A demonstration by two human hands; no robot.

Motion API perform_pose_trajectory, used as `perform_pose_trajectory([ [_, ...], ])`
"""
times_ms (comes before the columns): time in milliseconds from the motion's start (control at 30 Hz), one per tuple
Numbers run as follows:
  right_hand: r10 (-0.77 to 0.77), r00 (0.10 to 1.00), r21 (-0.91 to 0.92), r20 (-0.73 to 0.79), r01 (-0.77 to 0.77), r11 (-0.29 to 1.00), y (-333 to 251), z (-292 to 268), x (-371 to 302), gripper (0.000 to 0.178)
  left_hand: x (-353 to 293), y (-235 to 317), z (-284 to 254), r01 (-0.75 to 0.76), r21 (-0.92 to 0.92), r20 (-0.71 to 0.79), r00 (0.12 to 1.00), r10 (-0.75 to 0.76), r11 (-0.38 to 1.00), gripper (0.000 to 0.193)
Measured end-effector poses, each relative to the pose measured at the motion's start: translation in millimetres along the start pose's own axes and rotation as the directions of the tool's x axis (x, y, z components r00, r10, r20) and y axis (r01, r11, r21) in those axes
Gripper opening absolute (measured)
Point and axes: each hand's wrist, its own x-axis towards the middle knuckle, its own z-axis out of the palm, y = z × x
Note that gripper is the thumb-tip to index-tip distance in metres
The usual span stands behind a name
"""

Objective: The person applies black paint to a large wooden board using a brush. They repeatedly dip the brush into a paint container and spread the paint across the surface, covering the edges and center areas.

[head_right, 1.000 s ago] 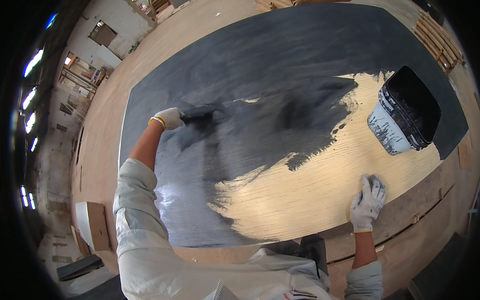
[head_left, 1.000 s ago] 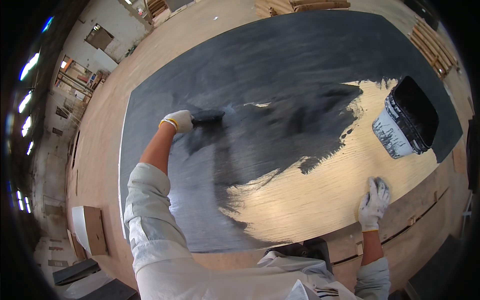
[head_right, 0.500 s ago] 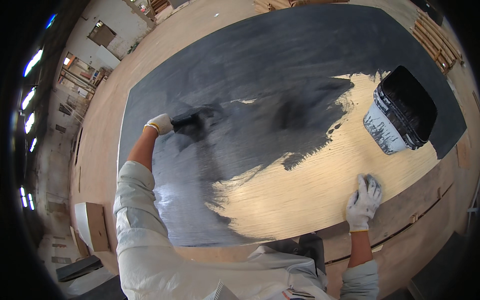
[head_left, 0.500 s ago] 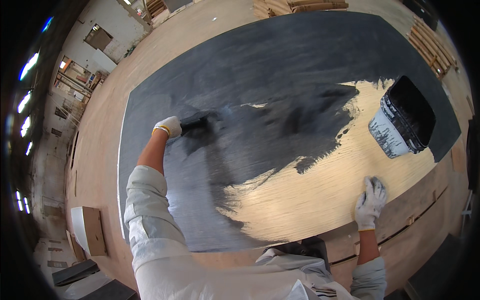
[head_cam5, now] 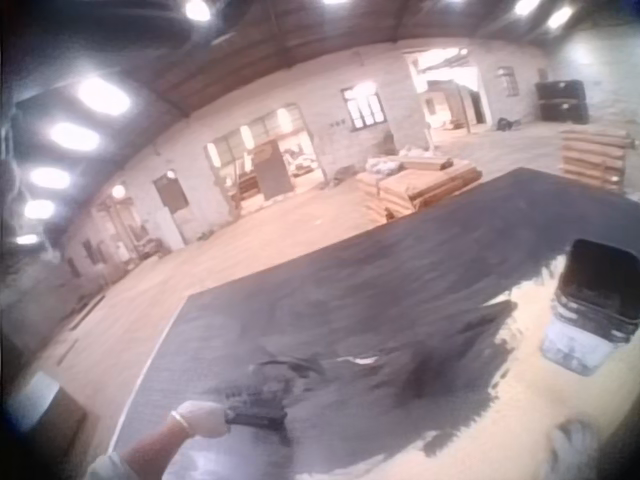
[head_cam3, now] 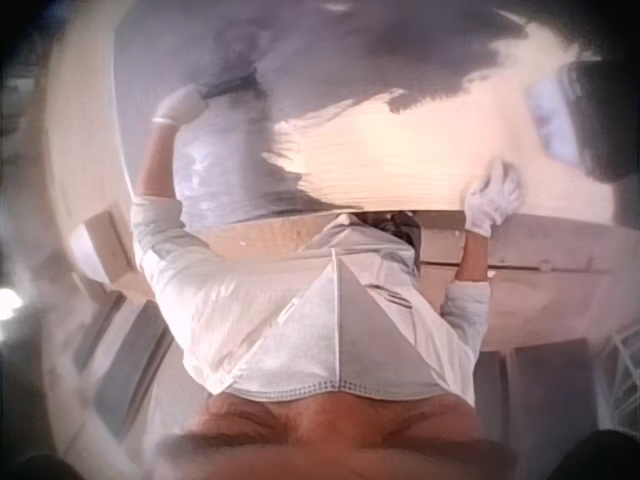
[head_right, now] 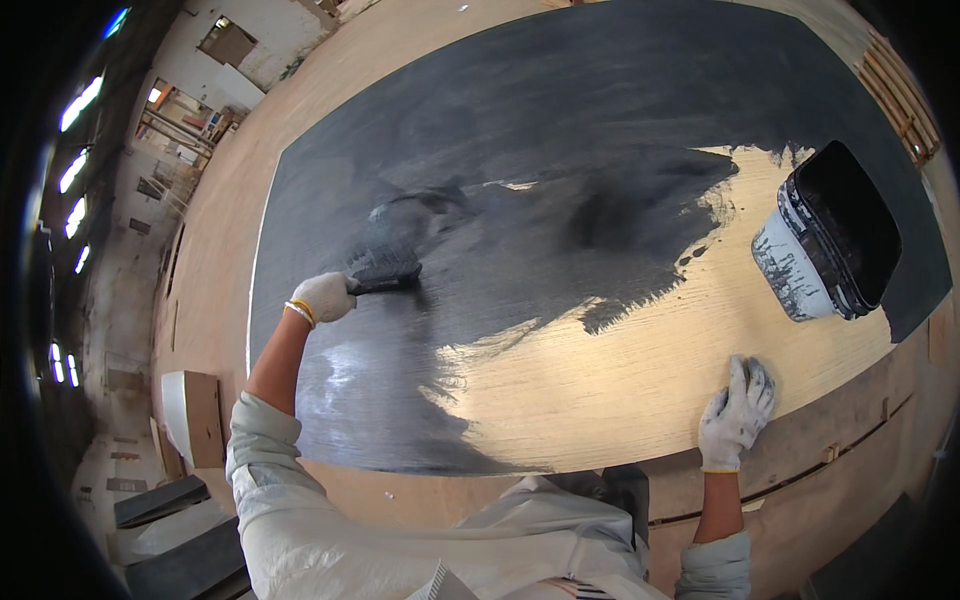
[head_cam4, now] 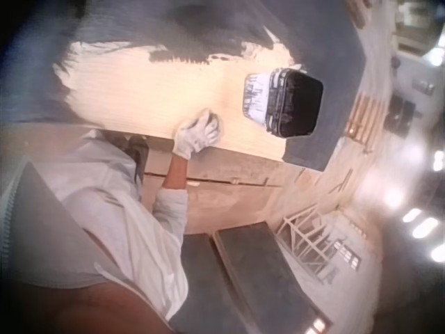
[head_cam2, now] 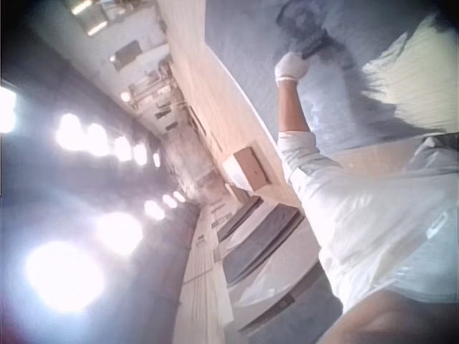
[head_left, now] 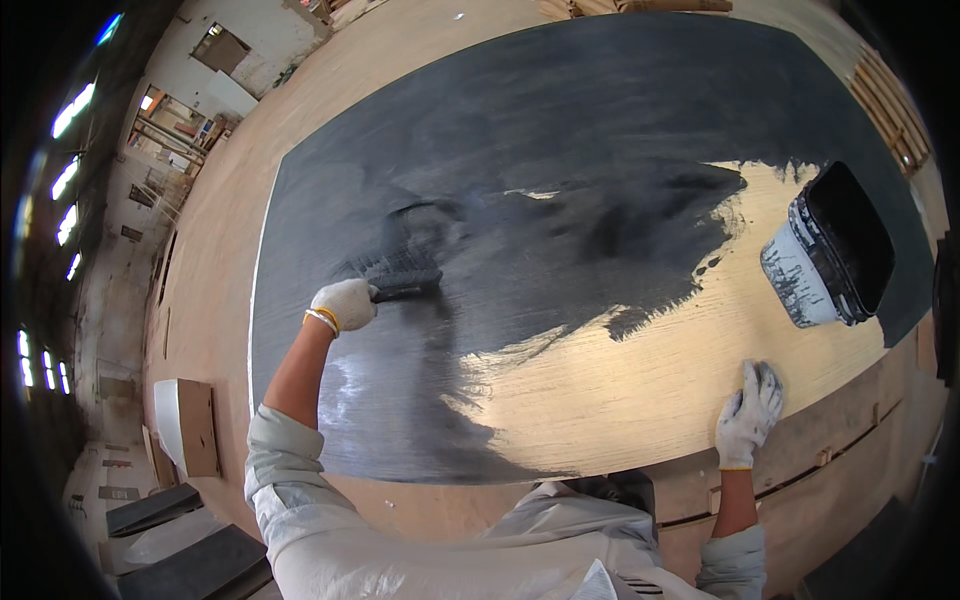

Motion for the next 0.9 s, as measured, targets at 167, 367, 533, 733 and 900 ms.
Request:
perform_pose_trajectory([
  [167, -0.008, 1.000, -0.006, -0.005, 0.008, 1.000, -3, 1, 2, 0.062, 42, -12, -9, 0.118, -0.036, -0.172, 0.977, -0.123, 0.992, 0.033],
  [367, -0.015, 0.999, 0.010, -0.028, 0.016, 1.000, -1, 1, 6, 0.060, 127, 51, -57, -0.031, 0.001, -0.189, 0.981, 0.030, 1.000, 0.032],
  [533, -0.010, 0.998, 0.015, -0.055, 0.010, 1.000, 9, 6, 1, 0.058, 70, 210, -93, -0.260, 0.190, -0.198, 0.934, 0.296, 0.947, 0.034],
  [733, 0.004, 0.999, 0.090, -0.037, 0.000, 0.996, -1, -4, 8, 0.057, 85, 214, -115, -0.139, 0.091, -0.160, 0.975, 0.152, 0.986, 0.034],
  [900, -0.007, 0.999, 0.131, -0.047, 0.013, 0.991, 1, -12, 7, 0.057, 107, 208, -130, -0.148, 0.133, -0.086, 0.983, 0.160, 0.980, 0.033],
])
